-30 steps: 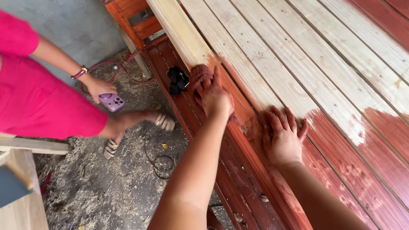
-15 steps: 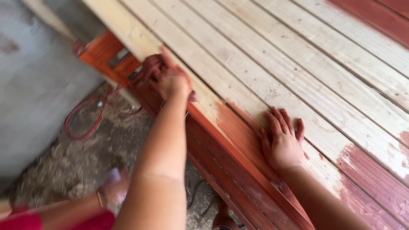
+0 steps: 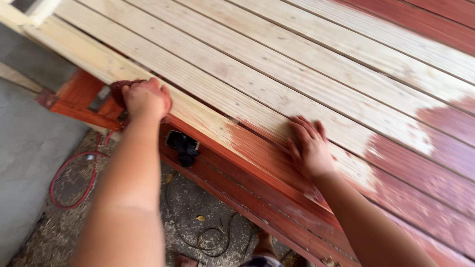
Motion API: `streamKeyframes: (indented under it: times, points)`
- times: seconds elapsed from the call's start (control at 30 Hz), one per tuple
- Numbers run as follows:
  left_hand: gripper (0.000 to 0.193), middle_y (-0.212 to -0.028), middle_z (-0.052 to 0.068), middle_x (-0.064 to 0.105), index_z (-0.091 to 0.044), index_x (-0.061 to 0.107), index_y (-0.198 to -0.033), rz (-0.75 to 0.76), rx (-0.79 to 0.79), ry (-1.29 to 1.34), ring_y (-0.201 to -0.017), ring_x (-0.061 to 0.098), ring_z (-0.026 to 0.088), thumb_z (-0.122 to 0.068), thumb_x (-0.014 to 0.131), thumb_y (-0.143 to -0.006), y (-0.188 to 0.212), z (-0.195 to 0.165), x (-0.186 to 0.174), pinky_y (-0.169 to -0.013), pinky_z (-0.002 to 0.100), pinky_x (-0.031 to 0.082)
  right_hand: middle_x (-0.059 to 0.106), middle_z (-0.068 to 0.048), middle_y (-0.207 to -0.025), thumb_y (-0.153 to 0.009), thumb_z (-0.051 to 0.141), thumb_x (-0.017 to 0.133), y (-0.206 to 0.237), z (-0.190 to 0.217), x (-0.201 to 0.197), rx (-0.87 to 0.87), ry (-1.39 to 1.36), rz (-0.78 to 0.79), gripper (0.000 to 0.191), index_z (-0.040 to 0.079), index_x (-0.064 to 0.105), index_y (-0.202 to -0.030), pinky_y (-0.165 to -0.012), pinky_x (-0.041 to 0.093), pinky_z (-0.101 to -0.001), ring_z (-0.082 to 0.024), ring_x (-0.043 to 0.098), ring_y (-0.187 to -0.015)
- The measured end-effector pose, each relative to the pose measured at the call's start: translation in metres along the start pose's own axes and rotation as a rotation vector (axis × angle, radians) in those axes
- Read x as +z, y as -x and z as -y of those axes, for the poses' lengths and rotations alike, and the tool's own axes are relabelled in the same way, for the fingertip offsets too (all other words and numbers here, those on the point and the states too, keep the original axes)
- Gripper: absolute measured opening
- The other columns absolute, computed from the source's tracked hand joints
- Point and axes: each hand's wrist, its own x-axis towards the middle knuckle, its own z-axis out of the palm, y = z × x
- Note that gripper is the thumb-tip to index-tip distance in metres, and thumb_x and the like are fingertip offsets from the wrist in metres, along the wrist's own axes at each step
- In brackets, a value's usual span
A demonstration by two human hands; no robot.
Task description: The person applies reddish-brown stain to a wooden slatted bench using a cloth. They repeatedly dip the cloth into a container of stain and wipe it across the slats and frame, gradually covering more of the surface.
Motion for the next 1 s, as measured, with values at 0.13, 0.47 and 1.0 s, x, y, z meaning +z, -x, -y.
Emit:
streamKeyframes:
  times: [0.13,0.47,1.0]
  points:
    - [0.048,-0.083,0.014,0.07,-0.006,0.067,-0.097,0.169,0.18,-0.152,-0.083,0.069,0.027,-0.035,0.033,-0.115,0.047,-0.042,-0.01,-0.124,0.05,0.031,0.061,-0.018,-0.142,-0.103,0.019,0.056,0.012,-0.015,-0.01,0.053,-0.285,-0.015,0.033,0.005,0.059,-0.134,-0.12,0.035,-0.0468,-0.037,0.049,-0.142]
    - [0.037,-0.099,0.023,0.071,-0.007,0.066,-0.105,0.038,0.618,0.253,-0.106,0.063,0.039,-0.038,0.045,-0.105,0.237,-0.217,-0.008,-0.098,0.052,0.05,0.068,-0.018,-0.128,-0.106,0.018,0.057,0.1,-0.048,-0.068,0.243,-0.411,-0.186,0.031,0.004,0.062,-0.133,-0.104,0.049,-0.0409,-0.033,0.064,-0.123]
    - [0.032,-0.087,0.013,0.075,-0.012,0.071,-0.097,-0.007,1.292,0.624,-0.096,0.069,0.033,-0.035,0.051,-0.093,0.488,-0.484,-0.003,-0.105,0.051,0.044,0.069,-0.007,-0.12,-0.108,0.017,0.058,0.232,-0.158,-0.189,0.473,-0.461,-0.487,0.028,0.001,0.063,-0.131,-0.096,0.05,-0.0299,-0.014,0.062,-0.107]
